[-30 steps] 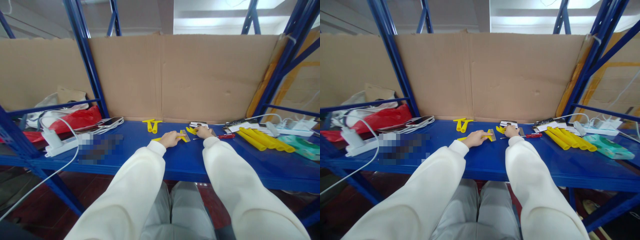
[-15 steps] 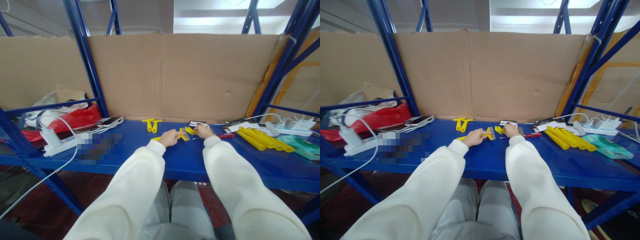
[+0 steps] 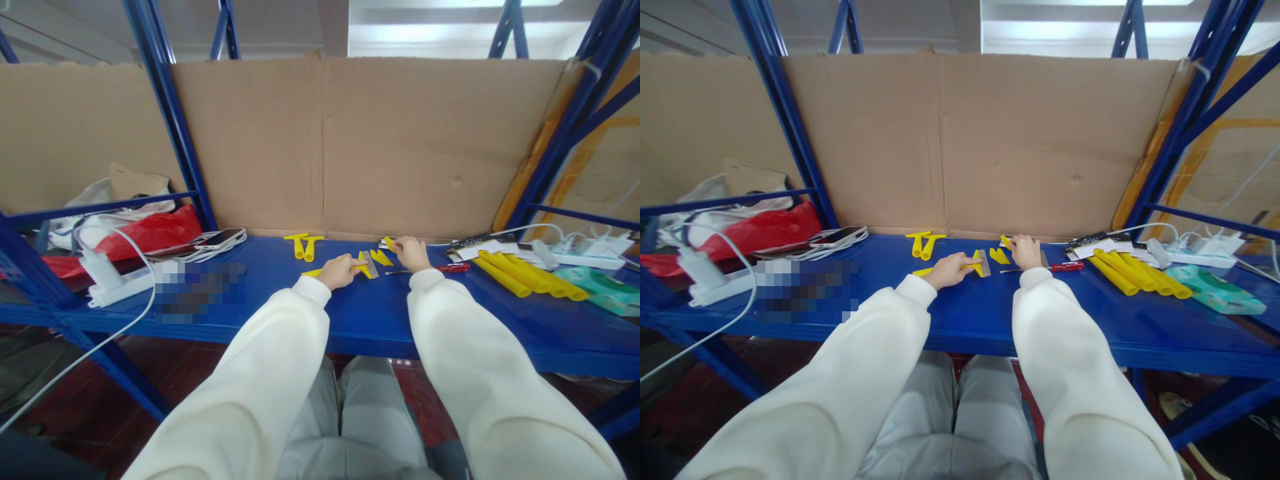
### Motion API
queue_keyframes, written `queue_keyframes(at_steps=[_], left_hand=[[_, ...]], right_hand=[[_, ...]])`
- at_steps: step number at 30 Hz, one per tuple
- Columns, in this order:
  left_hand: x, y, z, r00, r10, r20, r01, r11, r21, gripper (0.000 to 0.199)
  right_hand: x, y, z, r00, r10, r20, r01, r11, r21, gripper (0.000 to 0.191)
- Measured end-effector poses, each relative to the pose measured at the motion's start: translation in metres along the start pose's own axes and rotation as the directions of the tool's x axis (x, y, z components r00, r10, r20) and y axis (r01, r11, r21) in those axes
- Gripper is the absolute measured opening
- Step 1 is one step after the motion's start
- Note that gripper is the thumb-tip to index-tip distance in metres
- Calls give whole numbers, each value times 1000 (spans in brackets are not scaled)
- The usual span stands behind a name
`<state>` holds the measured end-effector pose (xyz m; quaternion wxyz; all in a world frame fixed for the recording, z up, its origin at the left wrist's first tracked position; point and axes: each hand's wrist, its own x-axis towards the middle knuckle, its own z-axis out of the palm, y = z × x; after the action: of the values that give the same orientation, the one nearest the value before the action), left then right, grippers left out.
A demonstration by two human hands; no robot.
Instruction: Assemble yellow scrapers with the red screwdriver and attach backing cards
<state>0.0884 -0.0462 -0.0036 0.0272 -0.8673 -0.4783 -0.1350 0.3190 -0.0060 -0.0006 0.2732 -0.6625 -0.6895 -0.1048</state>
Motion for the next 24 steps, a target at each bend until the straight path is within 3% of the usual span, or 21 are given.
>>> queue_keyframes(at_steps=[3, 6, 10, 14, 19, 24], left_hand=[[0, 0, 0, 1000, -3, -4, 3, 1000, -5, 42], [0, 1, 0, 1000, -4, -12, 4, 1000, -5, 43], [0, 1, 0, 1000, -1, -11, 1, 1000, -4, 43], [0, 0, 2, 1000, -20, -14, 20, 1000, -5, 45], [1, 0, 3, 999, -16, -33, 14, 999, -50, 52], [2, 0, 4, 999, -2, -41, -1, 996, -90, 54]], right_hand=[[3, -5, -4, 995, 60, -75, -41, 972, 231, 17], [5, -14, -6, 989, 127, -70, -75, 862, 501, 16], [-1, -30, -11, 979, 141, 144, -201, 633, 747, 28], [-9, -40, -15, 931, 71, 358, -344, 499, 795, 39], [-18, -47, -16, 883, -10, 470, -403, 499, 768, 43], [-23, -52, -16, 864, 6, 503, -415, 573, 706, 43]])
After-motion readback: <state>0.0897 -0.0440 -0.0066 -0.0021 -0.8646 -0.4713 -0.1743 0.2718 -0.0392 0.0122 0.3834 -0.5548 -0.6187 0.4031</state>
